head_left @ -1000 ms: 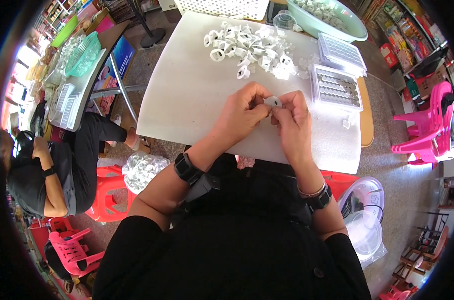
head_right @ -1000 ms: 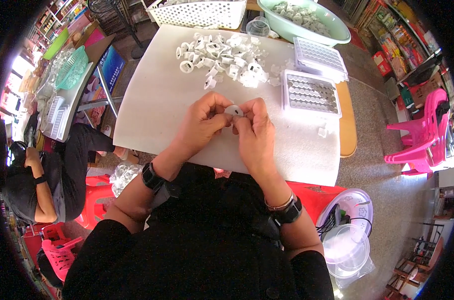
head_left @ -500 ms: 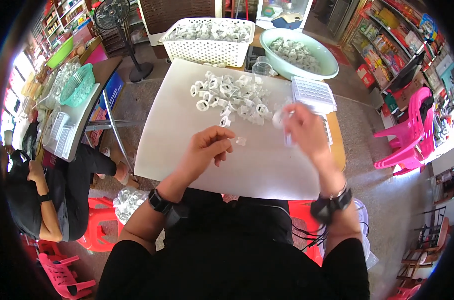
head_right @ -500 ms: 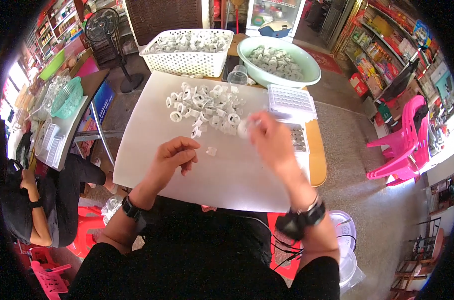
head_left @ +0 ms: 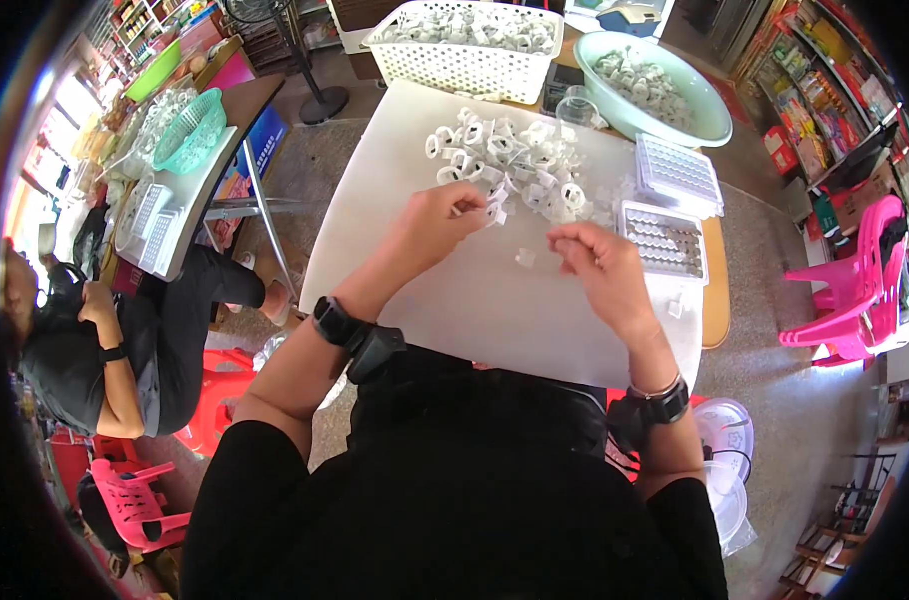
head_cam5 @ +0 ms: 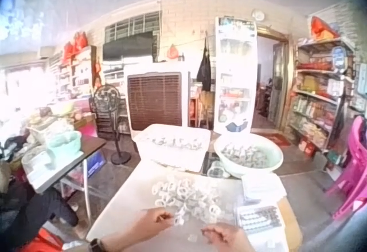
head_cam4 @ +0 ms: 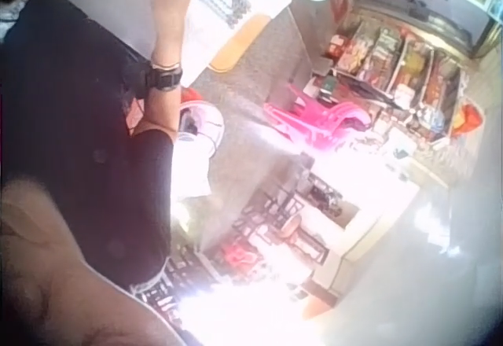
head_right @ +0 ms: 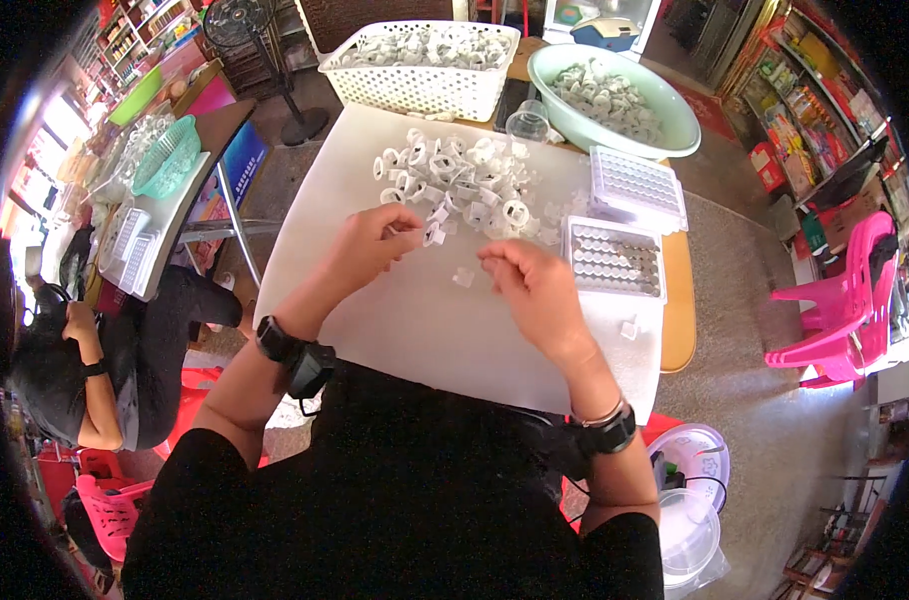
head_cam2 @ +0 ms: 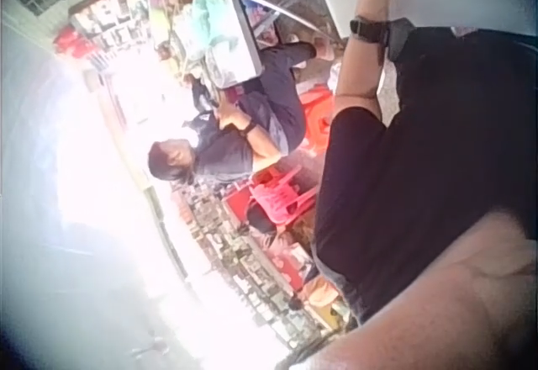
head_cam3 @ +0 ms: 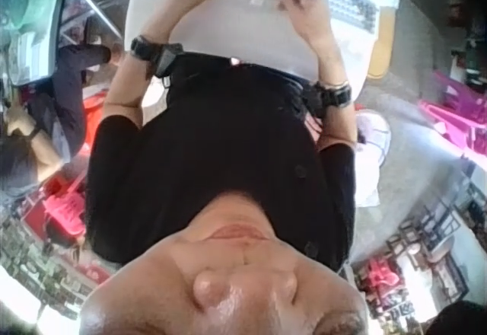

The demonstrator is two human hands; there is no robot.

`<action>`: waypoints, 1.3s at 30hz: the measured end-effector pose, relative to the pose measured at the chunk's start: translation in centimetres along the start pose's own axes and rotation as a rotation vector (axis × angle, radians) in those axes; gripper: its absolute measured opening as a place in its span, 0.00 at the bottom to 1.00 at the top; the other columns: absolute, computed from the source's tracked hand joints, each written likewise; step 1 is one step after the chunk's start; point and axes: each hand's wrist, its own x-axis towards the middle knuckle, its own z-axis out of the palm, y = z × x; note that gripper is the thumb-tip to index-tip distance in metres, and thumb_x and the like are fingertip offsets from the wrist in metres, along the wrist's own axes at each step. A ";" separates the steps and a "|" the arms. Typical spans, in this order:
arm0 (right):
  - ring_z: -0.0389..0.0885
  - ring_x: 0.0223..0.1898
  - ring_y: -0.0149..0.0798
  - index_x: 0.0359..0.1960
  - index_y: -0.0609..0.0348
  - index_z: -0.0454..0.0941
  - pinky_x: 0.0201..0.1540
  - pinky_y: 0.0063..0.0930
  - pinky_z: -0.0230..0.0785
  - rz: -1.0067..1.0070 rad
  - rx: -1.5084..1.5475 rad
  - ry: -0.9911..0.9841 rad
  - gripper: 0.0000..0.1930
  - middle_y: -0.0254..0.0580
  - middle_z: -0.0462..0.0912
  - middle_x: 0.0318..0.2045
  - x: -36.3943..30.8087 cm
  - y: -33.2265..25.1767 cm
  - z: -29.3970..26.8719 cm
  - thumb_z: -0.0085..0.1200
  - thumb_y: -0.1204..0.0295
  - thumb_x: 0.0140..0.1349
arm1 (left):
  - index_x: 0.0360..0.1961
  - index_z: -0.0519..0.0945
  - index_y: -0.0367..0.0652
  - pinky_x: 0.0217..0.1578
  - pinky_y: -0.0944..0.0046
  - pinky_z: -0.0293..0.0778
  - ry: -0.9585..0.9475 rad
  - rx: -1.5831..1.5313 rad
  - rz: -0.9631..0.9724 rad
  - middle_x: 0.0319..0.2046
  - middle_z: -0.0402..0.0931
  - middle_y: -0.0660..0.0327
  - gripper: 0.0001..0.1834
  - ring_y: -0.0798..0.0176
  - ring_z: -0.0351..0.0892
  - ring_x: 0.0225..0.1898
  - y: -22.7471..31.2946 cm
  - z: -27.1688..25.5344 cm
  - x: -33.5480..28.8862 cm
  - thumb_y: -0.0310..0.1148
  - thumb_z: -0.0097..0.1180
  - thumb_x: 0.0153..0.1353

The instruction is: Assembling small white plastic components with electronic circuits by hand.

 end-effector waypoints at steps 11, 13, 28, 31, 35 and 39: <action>0.74 0.23 0.25 0.39 0.64 0.80 0.28 0.19 0.68 0.100 0.215 0.125 0.08 0.36 0.81 0.25 -2.6 2.8 1.1 0.52 0.77 0.61 | 0.36 0.78 0.36 0.34 0.67 0.73 -0.054 0.211 0.448 0.34 0.77 0.57 0.06 0.64 0.77 0.32 0.6 3.1 -0.2 0.23 0.55 0.56; 0.74 0.23 0.25 0.40 0.64 0.80 0.28 0.19 0.69 0.120 0.215 0.126 0.08 0.37 0.81 0.25 -2.4 2.8 1.0 0.52 0.77 0.61 | 0.35 0.79 0.36 0.34 0.68 0.72 -0.051 0.207 0.486 0.35 0.77 0.59 0.06 0.66 0.76 0.32 0.3 4.0 -0.4 0.23 0.55 0.56; 0.77 0.23 0.29 0.41 0.63 0.78 0.29 0.24 0.70 0.036 0.196 0.127 0.09 0.40 0.82 0.26 -2.7 3.7 1.1 0.53 0.75 0.61 | 0.41 0.78 0.36 0.40 0.70 0.74 -0.027 0.055 0.385 0.38 0.75 0.62 0.11 0.71 0.76 0.38 0.8 6.0 -0.9 0.21 0.59 0.55; 0.76 0.24 0.28 0.42 0.64 0.78 0.29 0.24 0.70 0.015 0.192 0.129 0.09 0.40 0.81 0.26 -2.8 3.5 1.2 0.54 0.75 0.60 | 0.41 0.78 0.36 0.39 0.69 0.75 0.056 0.006 0.435 0.38 0.75 0.60 0.11 0.68 0.78 0.37 1.3 6.9 -1.0 0.20 0.59 0.54; 0.74 0.24 0.26 0.43 0.64 0.78 0.29 0.22 0.69 0.016 0.256 0.117 0.11 0.38 0.81 0.25 -3.0 3.8 0.8 0.55 0.76 0.59 | 0.39 0.79 0.36 0.37 0.68 0.75 0.148 -0.016 0.465 0.36 0.75 0.60 0.08 0.68 0.79 0.36 2.4 7.5 -1.6 0.20 0.56 0.56; 0.73 0.24 0.24 0.42 0.65 0.78 0.28 0.20 0.68 0.035 0.363 0.119 0.10 0.35 0.80 0.26 -2.9 3.9 0.6 0.54 0.77 0.58 | 0.44 0.77 0.34 0.40 0.69 0.75 0.088 -0.174 0.295 0.40 0.76 0.60 0.10 0.70 0.77 0.40 2.3 7.2 -1.8 0.25 0.52 0.63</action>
